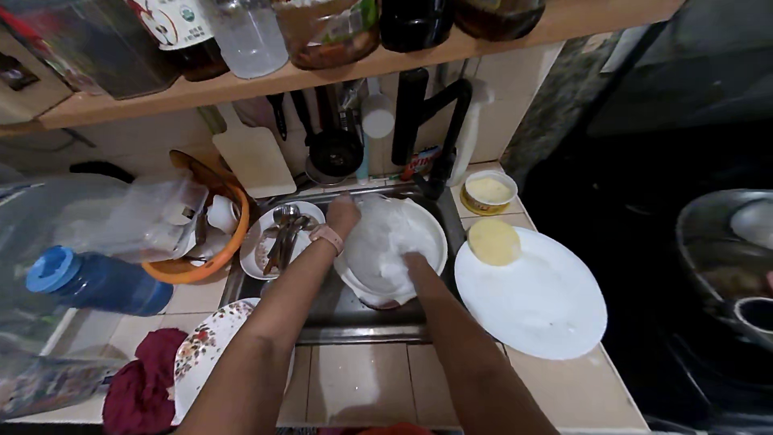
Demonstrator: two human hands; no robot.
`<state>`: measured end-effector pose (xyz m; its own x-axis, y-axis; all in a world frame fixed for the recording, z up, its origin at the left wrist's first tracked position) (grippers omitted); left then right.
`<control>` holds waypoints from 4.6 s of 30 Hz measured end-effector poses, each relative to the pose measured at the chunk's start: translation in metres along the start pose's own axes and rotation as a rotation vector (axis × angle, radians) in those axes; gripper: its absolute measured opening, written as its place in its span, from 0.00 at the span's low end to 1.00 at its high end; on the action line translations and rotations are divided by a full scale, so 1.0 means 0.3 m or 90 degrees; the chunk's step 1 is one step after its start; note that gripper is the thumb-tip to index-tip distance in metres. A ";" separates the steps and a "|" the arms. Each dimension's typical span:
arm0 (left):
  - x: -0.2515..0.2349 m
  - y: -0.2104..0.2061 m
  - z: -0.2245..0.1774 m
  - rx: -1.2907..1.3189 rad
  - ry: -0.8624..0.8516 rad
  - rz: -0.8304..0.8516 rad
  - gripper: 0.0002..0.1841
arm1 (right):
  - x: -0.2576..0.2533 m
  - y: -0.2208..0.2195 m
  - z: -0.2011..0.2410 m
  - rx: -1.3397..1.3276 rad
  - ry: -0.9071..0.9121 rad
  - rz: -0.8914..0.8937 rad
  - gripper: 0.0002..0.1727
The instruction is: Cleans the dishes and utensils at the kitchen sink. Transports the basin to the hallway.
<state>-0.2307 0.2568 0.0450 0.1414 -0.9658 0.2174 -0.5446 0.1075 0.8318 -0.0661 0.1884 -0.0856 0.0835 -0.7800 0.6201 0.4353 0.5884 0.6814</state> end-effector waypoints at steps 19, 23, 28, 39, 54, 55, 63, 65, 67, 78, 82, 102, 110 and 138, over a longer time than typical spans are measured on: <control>-0.069 -0.151 0.193 0.321 0.165 0.111 0.23 | 0.208 0.253 -0.167 -0.571 -0.072 -0.352 0.26; 0.018 -0.228 0.170 0.219 0.094 0.156 0.24 | 0.282 0.360 -0.149 -0.379 -0.036 -0.437 0.19; 0.003 -0.360 0.172 0.252 0.101 0.214 0.31 | 0.411 0.445 -0.018 -0.201 0.025 -0.509 0.14; 0.006 -0.258 0.198 0.501 0.100 0.209 0.23 | 0.288 0.491 -0.162 -0.377 0.017 -0.427 0.20; 0.331 -0.193 0.230 1.004 0.230 0.087 0.28 | 0.009 0.404 -0.098 -0.316 0.133 -0.217 0.20; 0.338 -0.187 0.233 1.009 0.225 0.078 0.27 | 0.016 0.435 -0.068 -0.238 0.141 -0.235 0.21; 0.358 -0.149 0.257 0.976 0.180 0.005 0.27 | -0.039 0.566 0.145 -0.041 0.281 -0.344 0.29; 0.360 -0.149 0.260 0.988 0.189 -0.011 0.26 | -0.035 0.570 0.154 -0.006 0.272 -0.316 0.29; 0.356 -0.159 0.265 1.000 0.197 -0.020 0.26 | -0.031 0.566 0.150 0.012 0.255 -0.289 0.32; 0.356 -0.255 0.237 1.093 0.244 -0.031 0.22 | 0.004 0.448 0.143 0.247 0.392 -0.309 0.27; 0.354 -0.274 0.238 1.091 0.222 -0.044 0.24 | 0.046 0.279 0.157 0.455 0.435 -0.167 0.38; 0.391 -0.198 0.283 1.002 0.223 -0.074 0.21 | 0.081 0.338 0.071 0.286 0.259 -0.249 0.35; 0.369 -0.251 0.257 1.098 0.315 0.016 0.16 | 0.007 0.332 -0.150 -0.310 0.026 -0.081 0.17; 0.172 -0.408 0.056 0.127 0.025 0.106 0.44 | 0.324 0.374 -0.051 -0.485 0.149 -0.422 0.24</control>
<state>-0.1706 0.1898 -0.0540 0.0662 -0.9280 0.3666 -0.7148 0.2122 0.6663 0.0047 0.1754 0.0452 -0.2433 -0.9678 0.0639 0.9019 -0.2015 0.3821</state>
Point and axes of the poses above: each hand's wrist, its own x-axis away from the middle knuckle, its own y-axis out of the back of the hand, z = x × y, the point moved 6 cm from there along -x, towards the middle knuckle, and after that the axes turned 12 degrees about x, right-handed, at the moved point
